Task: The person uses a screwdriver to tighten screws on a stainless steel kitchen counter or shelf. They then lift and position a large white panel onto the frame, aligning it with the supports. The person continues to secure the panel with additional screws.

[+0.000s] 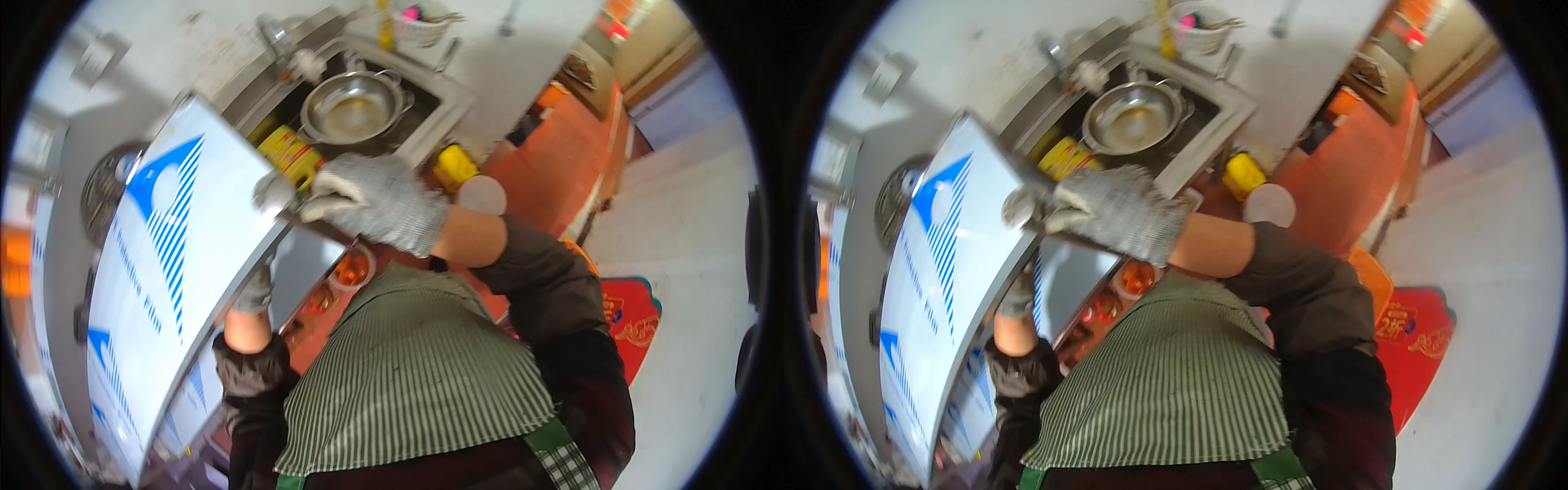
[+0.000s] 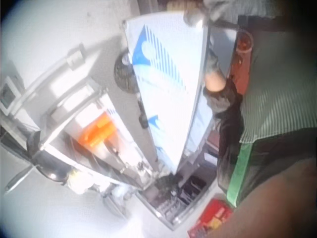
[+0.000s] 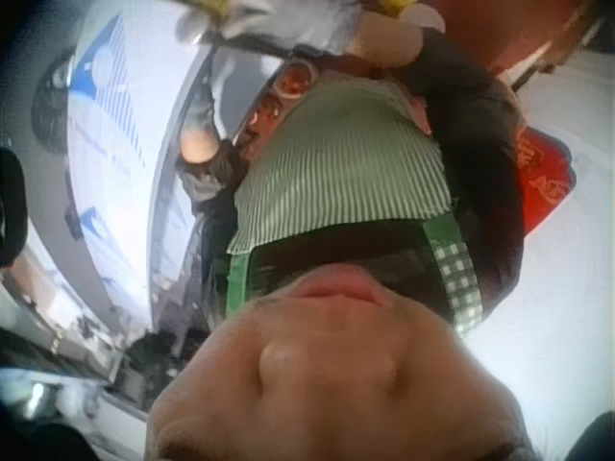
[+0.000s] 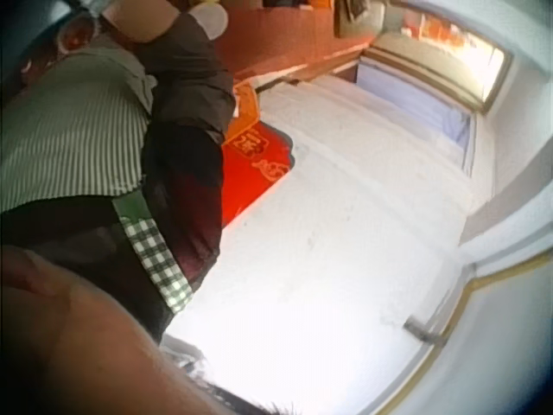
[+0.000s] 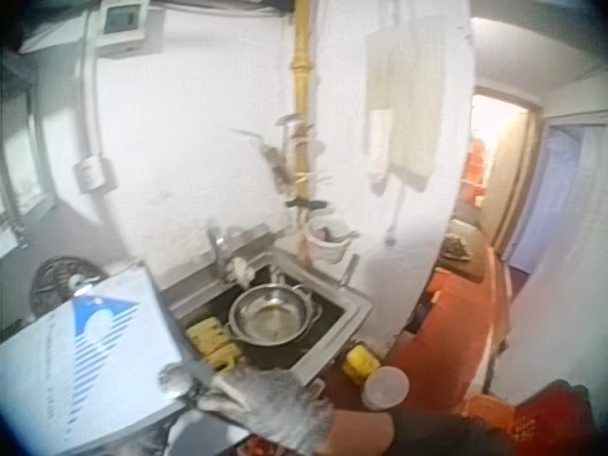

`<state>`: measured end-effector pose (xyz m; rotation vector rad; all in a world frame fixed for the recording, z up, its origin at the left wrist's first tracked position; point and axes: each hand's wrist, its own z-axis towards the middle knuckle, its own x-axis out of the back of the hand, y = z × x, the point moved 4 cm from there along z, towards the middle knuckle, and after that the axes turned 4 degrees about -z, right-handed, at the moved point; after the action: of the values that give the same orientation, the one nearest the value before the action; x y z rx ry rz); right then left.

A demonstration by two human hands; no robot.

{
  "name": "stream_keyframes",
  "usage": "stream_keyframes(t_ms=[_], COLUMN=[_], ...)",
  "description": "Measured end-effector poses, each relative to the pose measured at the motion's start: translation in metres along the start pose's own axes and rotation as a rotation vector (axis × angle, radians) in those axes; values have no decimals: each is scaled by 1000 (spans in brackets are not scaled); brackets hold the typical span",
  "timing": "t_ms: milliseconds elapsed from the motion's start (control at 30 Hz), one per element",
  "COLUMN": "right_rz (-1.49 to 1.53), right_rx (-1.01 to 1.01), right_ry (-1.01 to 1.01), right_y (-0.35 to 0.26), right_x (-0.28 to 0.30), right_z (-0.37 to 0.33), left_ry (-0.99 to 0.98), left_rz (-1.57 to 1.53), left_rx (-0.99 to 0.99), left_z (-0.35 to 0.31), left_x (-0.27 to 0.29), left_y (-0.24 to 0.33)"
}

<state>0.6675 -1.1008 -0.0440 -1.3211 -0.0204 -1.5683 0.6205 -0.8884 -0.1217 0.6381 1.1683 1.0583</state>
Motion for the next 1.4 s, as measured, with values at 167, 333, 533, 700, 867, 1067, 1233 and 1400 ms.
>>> stream_keyframes(t_ms=[167, 333, 533, 700, 867, 1067, 1233, 1400], right_rz=[-407, -510, 140, 1305, 1226, 624, -34, 38], right_rx=[283, 95, -121, -651, -682, -324, -58, -57], right_ry=[198, -85, -283, -543, -387, 5, 124, 38], right_y=[-19, -27, -6, 12, 12, -1, -15, -12], right_x=[-5, 4, 10, -14, -11, 2, -3, -6], right_z=[-10, -14, 4, 2, -8, -15, -16, -9], left_ry=[43, 43, 17, 2, -15, -38, 100, 140], left_rz=[594, 587, 538, 504, 471, 325, -282, 652], left_rx=[-95, -63, -25, 3, 19, 62, 385, 265], left_z=[7, 5, -4, -8, -3, -10, -17, -22], left_x=[0, 9, 14, 17, 20, 29, 44, 25], left_y=[13, 14, 8, 2, -5, -15, -38, -33])
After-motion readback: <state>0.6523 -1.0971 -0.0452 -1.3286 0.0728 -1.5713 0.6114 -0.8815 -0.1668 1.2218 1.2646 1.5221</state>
